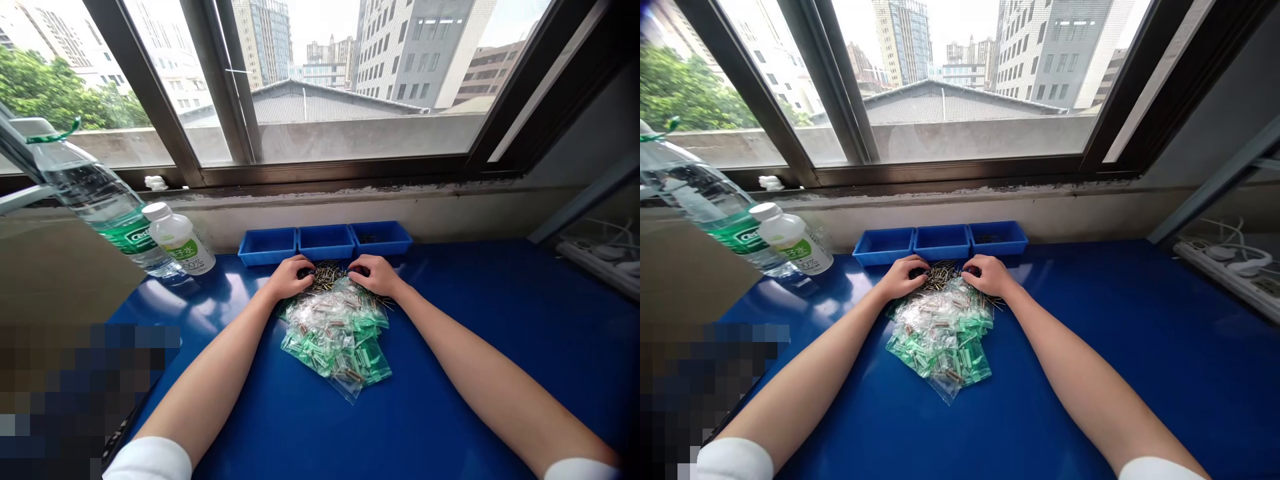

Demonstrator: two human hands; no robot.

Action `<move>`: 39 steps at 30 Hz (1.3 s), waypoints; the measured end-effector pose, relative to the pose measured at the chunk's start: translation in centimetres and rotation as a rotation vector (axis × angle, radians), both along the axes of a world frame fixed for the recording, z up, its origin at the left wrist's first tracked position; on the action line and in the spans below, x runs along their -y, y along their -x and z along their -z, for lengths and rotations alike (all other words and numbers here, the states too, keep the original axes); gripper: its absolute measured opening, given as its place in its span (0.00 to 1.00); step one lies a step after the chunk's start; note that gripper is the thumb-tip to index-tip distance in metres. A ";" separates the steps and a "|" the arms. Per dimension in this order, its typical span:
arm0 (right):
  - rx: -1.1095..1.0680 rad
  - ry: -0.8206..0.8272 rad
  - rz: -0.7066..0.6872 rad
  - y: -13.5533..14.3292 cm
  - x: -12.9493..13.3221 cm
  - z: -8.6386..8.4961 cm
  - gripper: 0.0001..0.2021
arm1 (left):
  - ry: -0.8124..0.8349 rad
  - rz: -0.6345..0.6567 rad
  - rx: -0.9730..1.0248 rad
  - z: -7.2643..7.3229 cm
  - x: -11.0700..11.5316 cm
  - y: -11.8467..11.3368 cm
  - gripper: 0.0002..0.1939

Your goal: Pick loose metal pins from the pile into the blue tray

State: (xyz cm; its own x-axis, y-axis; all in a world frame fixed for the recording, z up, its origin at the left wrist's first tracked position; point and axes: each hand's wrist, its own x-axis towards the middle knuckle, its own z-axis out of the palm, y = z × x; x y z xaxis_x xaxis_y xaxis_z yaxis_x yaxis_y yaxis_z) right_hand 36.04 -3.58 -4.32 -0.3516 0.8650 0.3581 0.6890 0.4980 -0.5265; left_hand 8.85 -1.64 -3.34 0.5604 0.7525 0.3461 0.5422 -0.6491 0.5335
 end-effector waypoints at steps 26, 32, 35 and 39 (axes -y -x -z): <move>-0.138 0.060 0.118 0.0 0.1 0.2 0.09 | 0.015 0.025 -0.016 0.2 0.4 0.4 0.11; -0.239 0.008 0.138 -0.2 0.2 0.4 0.09 | 0.023 0.016 -0.008 0.1 0.4 0.3 0.11; -0.260 0.005 0.151 -0.2 0.2 0.6 0.10 | 0.019 0.001 -0.038 -0.2 0.1 0.0 0.12; -0.336 0.016 0.179 -0.2 0.2 0.7 0.09 | -0.005 0.017 -0.114 -0.8 -0.5 -0.4 0.12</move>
